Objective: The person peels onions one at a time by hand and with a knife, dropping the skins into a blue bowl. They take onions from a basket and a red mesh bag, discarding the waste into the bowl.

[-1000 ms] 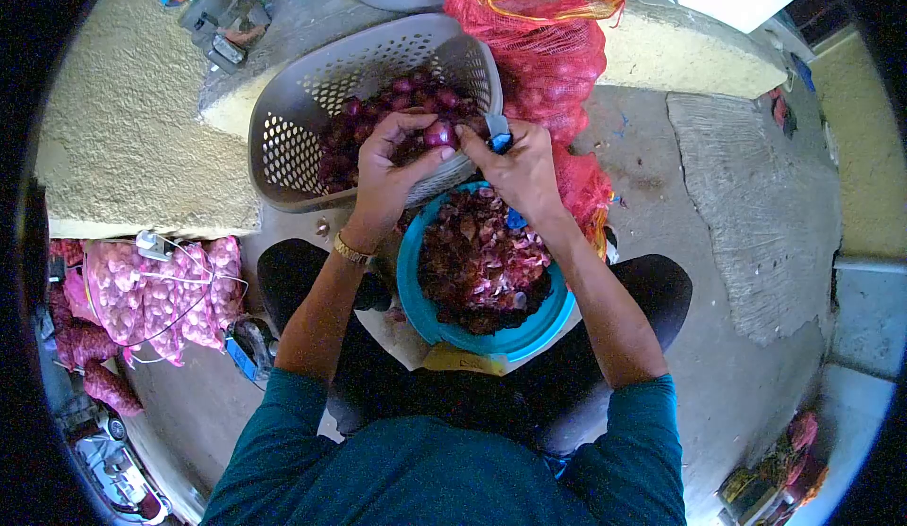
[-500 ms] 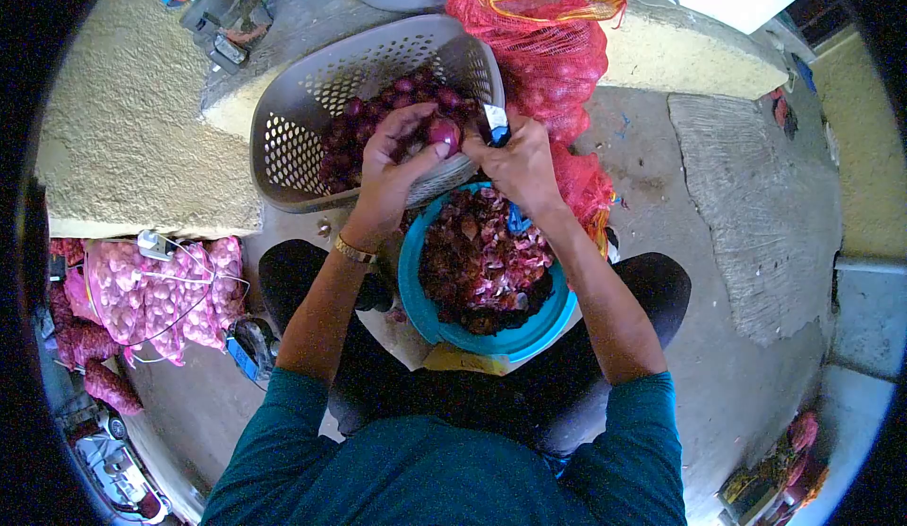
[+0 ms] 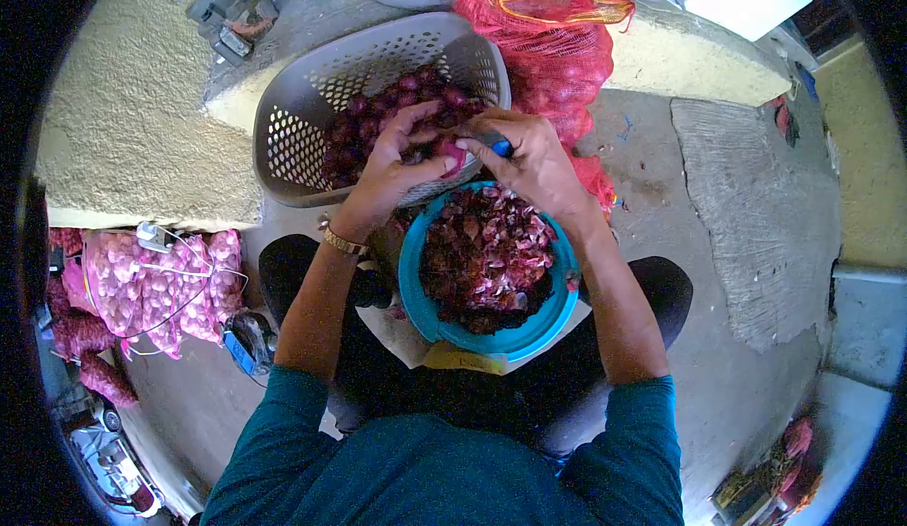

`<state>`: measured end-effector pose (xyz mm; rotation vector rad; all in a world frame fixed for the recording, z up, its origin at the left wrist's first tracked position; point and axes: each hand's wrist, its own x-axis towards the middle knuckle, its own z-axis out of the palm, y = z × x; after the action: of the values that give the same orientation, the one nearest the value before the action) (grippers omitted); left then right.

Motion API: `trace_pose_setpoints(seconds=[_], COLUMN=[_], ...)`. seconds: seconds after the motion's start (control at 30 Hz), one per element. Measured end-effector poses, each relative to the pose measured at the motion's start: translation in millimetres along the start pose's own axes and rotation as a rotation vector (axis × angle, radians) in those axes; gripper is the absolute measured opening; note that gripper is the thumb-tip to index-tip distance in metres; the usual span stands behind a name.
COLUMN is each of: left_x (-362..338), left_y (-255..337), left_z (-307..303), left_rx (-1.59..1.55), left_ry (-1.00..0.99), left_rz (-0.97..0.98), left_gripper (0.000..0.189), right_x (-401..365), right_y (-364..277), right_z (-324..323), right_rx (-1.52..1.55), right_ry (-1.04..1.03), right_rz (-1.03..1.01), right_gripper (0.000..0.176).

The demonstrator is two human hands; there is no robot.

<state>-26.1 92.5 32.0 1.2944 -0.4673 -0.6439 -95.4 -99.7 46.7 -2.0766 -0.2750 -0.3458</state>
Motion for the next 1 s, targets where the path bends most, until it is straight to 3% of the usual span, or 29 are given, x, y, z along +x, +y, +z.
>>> trace_pose_setpoints(seconds=[0.1,0.2,0.3,0.37,0.4,0.47,0.57,1.0], left_x=[-0.7,-0.2,-2.6,0.8,0.4,0.2,-3.1,-5.0], left_y=[0.8,0.6,4.0,1.5,-1.1,-5.0,-4.0,5.3], left_z=[-3.2,-7.9,-16.1,-22.3,-22.0,-20.4,-19.0,-15.9], left_rx=[0.157,0.193,0.231,0.333,0.333,0.246,0.043,-0.056], left_ry=[-0.013,-0.064,-0.098,-0.128,-0.128,-0.067,-0.055,-0.036], left_rz=[0.029,0.040,0.001,-0.143,-0.144,-0.113,-0.206,-0.235], left_gripper=[0.070,0.075,0.065,0.048,0.048,0.035,0.032,0.038], right_x=[0.7,0.8,0.8,-0.5,-1.0,-0.8,-0.1,-4.7], right_y=[-1.6,4.4,5.0,4.4,6.0,10.3,9.5,9.2], right_z=[-0.2,2.8,2.7,2.0,2.1,2.4,6.3,19.6], right_rx=[0.001,-0.030,-0.058,-0.012,-0.011,-0.102,-0.081,-0.089], right_ry=[-0.062,-0.044,-0.080,-0.121,-0.121,-0.135,-0.073,0.066], right_rz=[-0.009,-0.158,-0.200,-0.065,-0.063,-0.113,-0.201,-0.077], right_gripper=[0.012,0.013,0.015,0.011,0.011,0.010,0.013,0.017])
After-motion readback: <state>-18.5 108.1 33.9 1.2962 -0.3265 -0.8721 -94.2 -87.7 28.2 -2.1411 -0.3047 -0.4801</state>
